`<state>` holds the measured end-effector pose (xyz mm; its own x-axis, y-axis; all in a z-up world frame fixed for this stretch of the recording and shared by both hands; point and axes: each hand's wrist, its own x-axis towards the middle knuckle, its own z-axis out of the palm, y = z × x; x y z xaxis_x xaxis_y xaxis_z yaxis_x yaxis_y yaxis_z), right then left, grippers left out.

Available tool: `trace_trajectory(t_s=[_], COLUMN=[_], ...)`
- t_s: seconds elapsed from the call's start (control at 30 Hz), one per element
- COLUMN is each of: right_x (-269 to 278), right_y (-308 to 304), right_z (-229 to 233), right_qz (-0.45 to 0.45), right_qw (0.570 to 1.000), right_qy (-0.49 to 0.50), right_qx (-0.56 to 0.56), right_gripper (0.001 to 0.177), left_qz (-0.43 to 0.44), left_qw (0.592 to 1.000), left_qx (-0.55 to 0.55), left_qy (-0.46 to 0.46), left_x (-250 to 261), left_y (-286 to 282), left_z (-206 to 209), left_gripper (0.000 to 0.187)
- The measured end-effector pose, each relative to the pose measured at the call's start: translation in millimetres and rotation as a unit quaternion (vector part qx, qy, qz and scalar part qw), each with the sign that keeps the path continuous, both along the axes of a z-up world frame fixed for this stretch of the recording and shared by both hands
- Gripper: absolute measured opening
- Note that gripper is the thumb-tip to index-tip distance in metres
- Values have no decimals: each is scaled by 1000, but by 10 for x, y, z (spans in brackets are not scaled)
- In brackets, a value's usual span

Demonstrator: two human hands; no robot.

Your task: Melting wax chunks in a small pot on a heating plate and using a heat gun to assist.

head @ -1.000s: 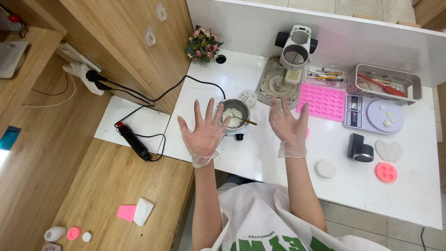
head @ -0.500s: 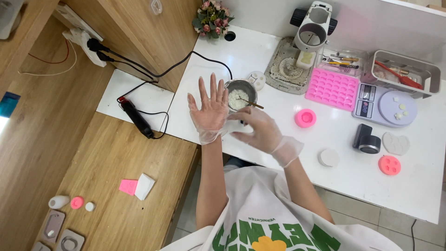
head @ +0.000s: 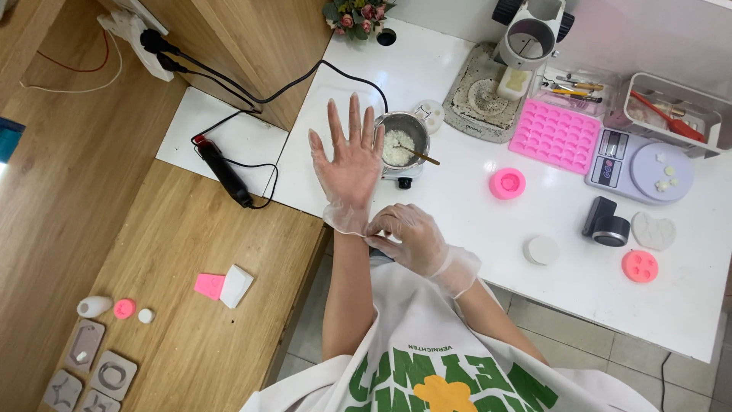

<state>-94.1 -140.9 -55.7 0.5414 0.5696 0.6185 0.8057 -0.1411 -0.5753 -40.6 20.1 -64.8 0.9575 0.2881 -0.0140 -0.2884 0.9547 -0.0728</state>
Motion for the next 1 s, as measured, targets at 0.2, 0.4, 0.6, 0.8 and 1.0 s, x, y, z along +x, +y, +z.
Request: trace_trajectory(t_s=[0.2, 0.4, 0.6, 0.8, 1.0], right_x=[98, 163, 289, 1094, 1585], right_y=[-168, -256, -464, -530, -296], right_z=[152, 189, 577, 324, 37], right_qz=[66, 73, 108, 408, 278], right_qw=[992, 982, 935, 625, 285], right_qy=[47, 42, 315, 460, 596], right_qx=[-94, -171, -123, 481, 697], right_gripper=[14, 11, 13, 47, 58], left_qz=[10, -5, -31, -63, -169], left_qw=[999, 999, 999, 994, 969], left_qx=[41, 52, -1, 24, 176], left_qy=[30, 14, -43, -89, -26], left_x=[-73, -51, 7, -24, 52], left_y=[-47, -176, -171, -231, -411], left_z=[191, 230, 101, 129, 52], left_gripper=[62, 65, 59, 55, 67])
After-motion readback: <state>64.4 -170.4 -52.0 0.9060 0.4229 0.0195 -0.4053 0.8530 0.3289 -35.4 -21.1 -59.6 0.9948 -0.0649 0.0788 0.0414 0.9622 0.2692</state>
